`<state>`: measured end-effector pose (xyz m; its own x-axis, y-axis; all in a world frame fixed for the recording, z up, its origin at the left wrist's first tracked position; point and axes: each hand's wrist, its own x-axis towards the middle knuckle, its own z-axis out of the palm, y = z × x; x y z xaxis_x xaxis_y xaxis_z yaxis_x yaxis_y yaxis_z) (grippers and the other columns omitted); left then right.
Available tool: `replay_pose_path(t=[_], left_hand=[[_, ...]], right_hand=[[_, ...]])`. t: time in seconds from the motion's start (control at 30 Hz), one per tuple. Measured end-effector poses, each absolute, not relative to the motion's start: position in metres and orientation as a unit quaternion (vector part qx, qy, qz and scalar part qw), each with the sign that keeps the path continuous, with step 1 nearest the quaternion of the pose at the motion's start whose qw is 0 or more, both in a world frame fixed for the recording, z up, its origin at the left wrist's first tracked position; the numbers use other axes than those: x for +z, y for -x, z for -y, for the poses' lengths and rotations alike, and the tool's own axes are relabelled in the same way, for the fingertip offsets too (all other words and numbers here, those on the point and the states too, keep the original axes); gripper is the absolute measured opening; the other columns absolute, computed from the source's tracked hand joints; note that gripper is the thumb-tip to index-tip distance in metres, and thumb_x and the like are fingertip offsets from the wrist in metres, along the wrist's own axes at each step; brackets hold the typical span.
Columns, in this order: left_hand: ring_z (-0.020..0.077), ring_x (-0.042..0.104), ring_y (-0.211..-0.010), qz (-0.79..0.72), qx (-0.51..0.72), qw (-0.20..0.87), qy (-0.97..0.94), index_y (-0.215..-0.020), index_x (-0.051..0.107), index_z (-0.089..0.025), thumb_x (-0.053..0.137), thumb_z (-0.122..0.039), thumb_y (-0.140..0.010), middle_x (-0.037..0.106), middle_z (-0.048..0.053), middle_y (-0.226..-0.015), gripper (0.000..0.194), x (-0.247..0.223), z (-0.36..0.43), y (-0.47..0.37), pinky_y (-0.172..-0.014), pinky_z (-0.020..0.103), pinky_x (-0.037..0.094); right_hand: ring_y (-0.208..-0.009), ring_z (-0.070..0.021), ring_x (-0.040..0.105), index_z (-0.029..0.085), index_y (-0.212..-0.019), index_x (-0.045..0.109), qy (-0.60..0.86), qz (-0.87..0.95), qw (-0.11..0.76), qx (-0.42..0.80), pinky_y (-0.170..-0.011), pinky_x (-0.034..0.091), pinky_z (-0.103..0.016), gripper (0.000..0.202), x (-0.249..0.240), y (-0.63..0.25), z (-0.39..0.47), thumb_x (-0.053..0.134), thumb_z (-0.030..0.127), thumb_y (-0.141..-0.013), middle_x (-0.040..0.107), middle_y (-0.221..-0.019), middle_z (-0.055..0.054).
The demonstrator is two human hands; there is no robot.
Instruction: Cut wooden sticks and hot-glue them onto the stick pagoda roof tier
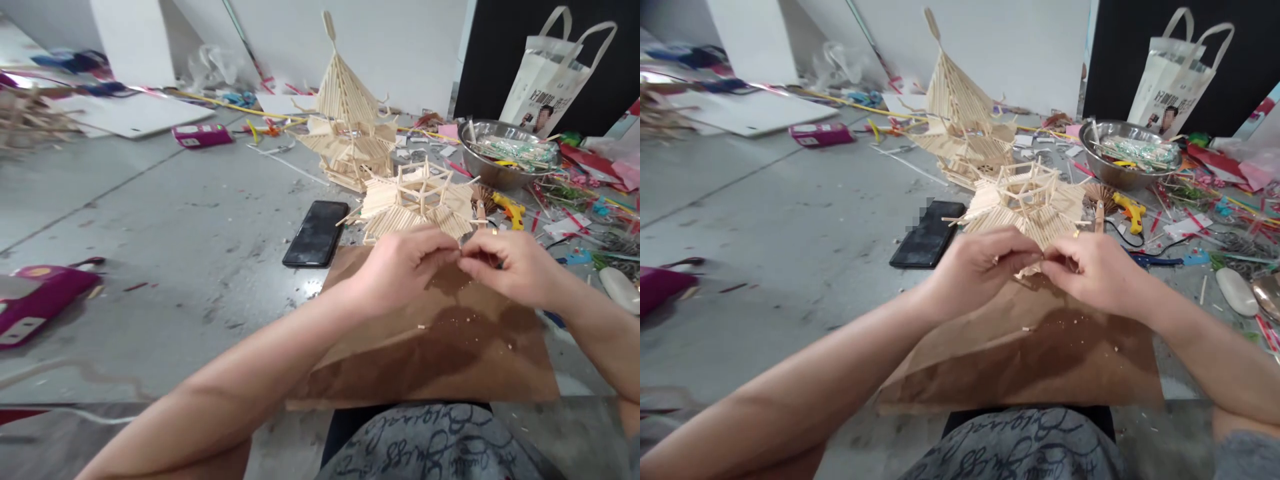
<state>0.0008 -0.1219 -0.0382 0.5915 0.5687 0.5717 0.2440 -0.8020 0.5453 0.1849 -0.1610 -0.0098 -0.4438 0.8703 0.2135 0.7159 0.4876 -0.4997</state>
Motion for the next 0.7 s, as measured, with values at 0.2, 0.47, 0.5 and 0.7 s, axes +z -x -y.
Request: replay_pose_path(t=[0.2, 0.47, 0.5, 0.7], left_hand=[[0.0095, 0.054, -0.066, -0.290, 0.443, 0.186, -0.828, -0.074, 0.065, -0.014, 0.056, -0.020, -0.078, 0.061, 0.002, -0.071, 0.011, 0.001, 0.073, 0.006, -0.063, 0.021, 0.043], [0.0067, 0.043, -0.055, -0.428, 0.549, 0.275, -0.663, -0.071, 0.062, -0.015, 0.055, -0.024, -0.079, 0.051, -0.003, -0.057, 0.014, -0.010, 0.026, 0.015, -0.054, 0.019, 0.038], [0.0068, 0.044, -0.054, -0.434, 0.548, 0.287, -0.655, -0.072, 0.062, -0.016, 0.055, -0.025, -0.080, 0.051, -0.003, -0.056, 0.015, -0.014, 0.022, 0.015, -0.053, 0.019, 0.037], [0.0091, 0.054, -0.066, -0.450, 0.517, 0.302, -0.663, -0.081, 0.064, -0.014, 0.042, -0.042, -0.086, 0.064, 0.004, -0.076, 0.036, -0.029, 0.011, 0.015, -0.057, 0.021, 0.042]], right_hand=[[-0.056, -0.0086, 0.046, 0.016, -0.068, 0.065, 0.518, 0.808, 0.231, 0.159, -0.059, 0.037, -0.028, 0.020, 0.041, -0.166, 0.102, 0.059, 0.033, -0.076, 0.051, -0.057, 0.002], [-0.058, -0.0125, 0.049, 0.015, -0.065, 0.066, 0.561, 0.783, 0.191, 0.189, -0.062, 0.042, -0.033, 0.010, 0.045, -0.154, 0.031, 0.065, 0.025, -0.067, 0.057, -0.058, -0.002], [-0.056, -0.0123, 0.049, 0.015, -0.064, 0.066, 0.564, 0.783, 0.184, 0.186, -0.060, 0.042, -0.033, 0.009, 0.043, -0.153, 0.025, 0.064, 0.024, -0.067, 0.057, -0.058, -0.002], [-0.052, -0.0121, 0.046, 0.017, -0.060, 0.065, 0.582, 0.783, 0.162, 0.149, -0.051, 0.039, -0.031, 0.007, 0.034, -0.148, 0.002, 0.064, 0.021, -0.066, 0.051, -0.051, -0.001]])
